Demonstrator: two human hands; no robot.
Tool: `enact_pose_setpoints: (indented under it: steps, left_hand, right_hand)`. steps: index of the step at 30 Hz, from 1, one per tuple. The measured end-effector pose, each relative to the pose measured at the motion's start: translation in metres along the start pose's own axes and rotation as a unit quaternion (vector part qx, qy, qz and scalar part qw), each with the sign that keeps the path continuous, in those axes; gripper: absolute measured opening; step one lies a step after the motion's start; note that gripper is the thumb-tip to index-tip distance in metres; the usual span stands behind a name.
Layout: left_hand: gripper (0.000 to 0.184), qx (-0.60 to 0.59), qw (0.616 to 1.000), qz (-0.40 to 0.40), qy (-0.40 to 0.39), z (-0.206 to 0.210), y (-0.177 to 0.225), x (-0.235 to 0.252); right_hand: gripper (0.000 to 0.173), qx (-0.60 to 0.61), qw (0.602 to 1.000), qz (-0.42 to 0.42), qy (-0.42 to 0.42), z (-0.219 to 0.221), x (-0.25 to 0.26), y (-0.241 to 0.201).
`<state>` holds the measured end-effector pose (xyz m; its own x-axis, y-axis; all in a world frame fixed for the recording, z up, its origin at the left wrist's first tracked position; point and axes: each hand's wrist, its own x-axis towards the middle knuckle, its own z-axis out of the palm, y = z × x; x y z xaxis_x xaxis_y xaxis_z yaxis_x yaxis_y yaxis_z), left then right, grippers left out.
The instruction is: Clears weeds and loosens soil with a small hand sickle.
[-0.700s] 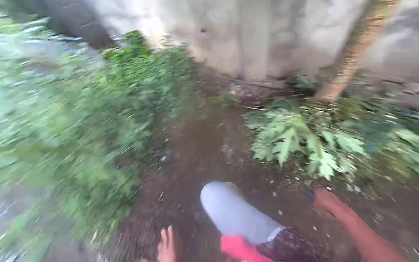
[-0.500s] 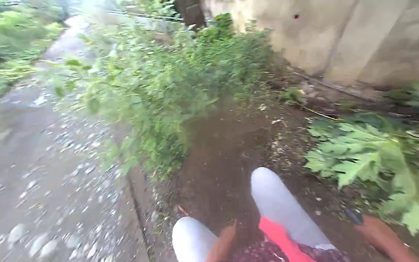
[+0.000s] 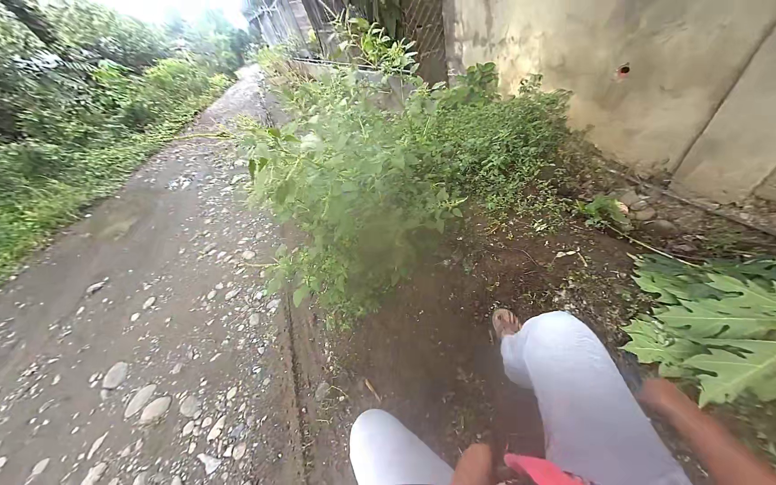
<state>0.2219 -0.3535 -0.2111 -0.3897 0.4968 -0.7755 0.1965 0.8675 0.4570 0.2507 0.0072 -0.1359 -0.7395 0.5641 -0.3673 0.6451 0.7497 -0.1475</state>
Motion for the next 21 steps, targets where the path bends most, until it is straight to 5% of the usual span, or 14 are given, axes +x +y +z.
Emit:
enact_pose_setpoints:
  steps: [1,2,3,9,13,14,15,17,19,20,21]
  left_hand:
    - [0.051,0.008,1.0,-0.005,-0.002,-0.001,0.001,-0.002]
    - [0.052,0.009,1.0,-0.015,-0.007,-0.003,0.002,-0.005]
    - [0.05,0.007,1.0,-0.024,-0.012,-0.003,0.003,-0.007]
    - [0.042,-0.029,0.999,-0.006,0.027,0.01,0.001,0.0]
    - [0.052,0.003,1.0,-0.011,0.012,0.016,0.001,0.004]
    - [0.054,0.016,1.0,-0.014,-0.002,0.018,0.003,0.007]
    - [0.053,0.025,0.999,-0.008,-0.025,0.02,0.004,0.01]
    - [0.043,0.025,0.994,0.069,-0.081,0.028,0.001,0.011]
    - [0.04,-0.105,0.968,0.226,-0.025,0.04,-0.005,-0.025]
    - [0.037,-0.237,0.966,0.094,0.042,0.037,0.037,-0.071]
    - [0.04,-0.274,0.961,0.037,0.012,0.014,0.06,-0.101]
  right_hand:
    - [0.045,-0.012,0.998,-0.02,0.05,-0.01,-0.032,-0.012]
    - [0.049,-0.031,0.984,0.072,-0.158,-0.07,-0.067,-0.049]
    - [0.049,-0.013,0.961,0.131,-0.241,-0.106,-0.095,-0.075]
    - [0.039,0.171,0.949,0.183,-0.192,-0.135,-0.16,-0.086]
    - [0.041,0.231,0.925,0.224,-0.203,-0.096,-0.112,-0.049]
    - [0.037,0.241,0.943,0.177,-0.145,-0.057,-0.084,-0.012]
    - [0.035,0.317,0.945,0.08,0.007,0.002,-0.049,0.037]
    - [0.04,0.379,0.91,0.167,-0.023,0.025,0.004,0.067]
    - [0.048,0.4,0.887,0.233,0.006,0.003,0.016,0.055]
    - [0.049,0.393,0.889,0.233,0.039,-0.011,0.017,0.047]
    - [0.049,0.373,0.898,0.225,0.067,-0.025,0.018,0.039]
